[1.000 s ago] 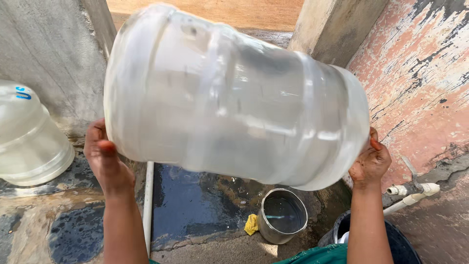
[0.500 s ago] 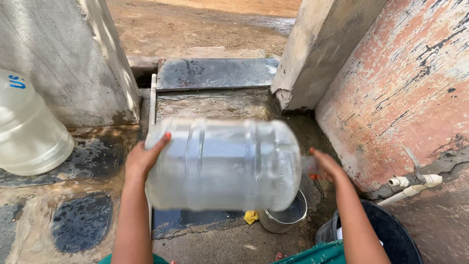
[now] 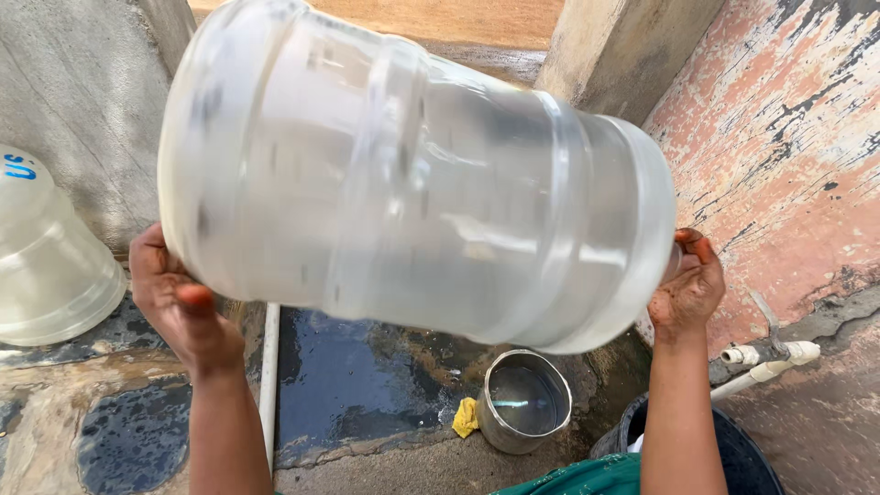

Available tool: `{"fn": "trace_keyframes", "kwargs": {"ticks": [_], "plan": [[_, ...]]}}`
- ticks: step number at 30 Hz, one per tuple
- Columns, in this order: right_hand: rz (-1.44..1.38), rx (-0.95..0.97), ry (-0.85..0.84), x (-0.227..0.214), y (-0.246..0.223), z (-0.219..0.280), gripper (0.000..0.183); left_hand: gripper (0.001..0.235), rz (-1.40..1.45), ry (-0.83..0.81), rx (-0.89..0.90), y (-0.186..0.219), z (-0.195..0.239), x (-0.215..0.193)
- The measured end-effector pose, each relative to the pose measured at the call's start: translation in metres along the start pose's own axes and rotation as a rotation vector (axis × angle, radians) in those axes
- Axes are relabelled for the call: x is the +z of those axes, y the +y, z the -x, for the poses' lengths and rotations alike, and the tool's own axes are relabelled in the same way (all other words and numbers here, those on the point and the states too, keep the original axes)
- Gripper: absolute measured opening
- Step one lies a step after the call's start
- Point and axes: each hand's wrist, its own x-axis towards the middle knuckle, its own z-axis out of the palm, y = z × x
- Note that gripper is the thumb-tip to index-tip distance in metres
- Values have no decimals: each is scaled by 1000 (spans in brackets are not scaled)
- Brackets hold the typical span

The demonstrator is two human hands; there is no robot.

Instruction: The person cleans large plastic water jugs by scrubbing the exterior with a sponge, rinsing the interior with water, and shaking the jugs to clean all surfaces.

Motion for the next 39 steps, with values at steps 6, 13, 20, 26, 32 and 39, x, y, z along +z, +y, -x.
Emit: {"fn": "trace_keyframes", "kwargs": {"ticks": [6,13,20,26,32,39], "plan": [[140,122,218,-20,37,-4,36,83,-86,-125,91,4,16,14],[1027,856,50,-50,73,5,58,96,-1024,-354,-685,-75,13,-27],[1053,658,85,-40,62,11,40,88,-960,-340,-685,-61,15,-32],[72,-58,-46,-13,-16,9,30,75,9,-38,-78,8,1,-18],[269,67,191,-29,25,-4,41,90,-207,-175,253,53,21,14],[1005,767,52,-79,67,-8,61,101,-919,-241,-497,-61,16,-23]]}}
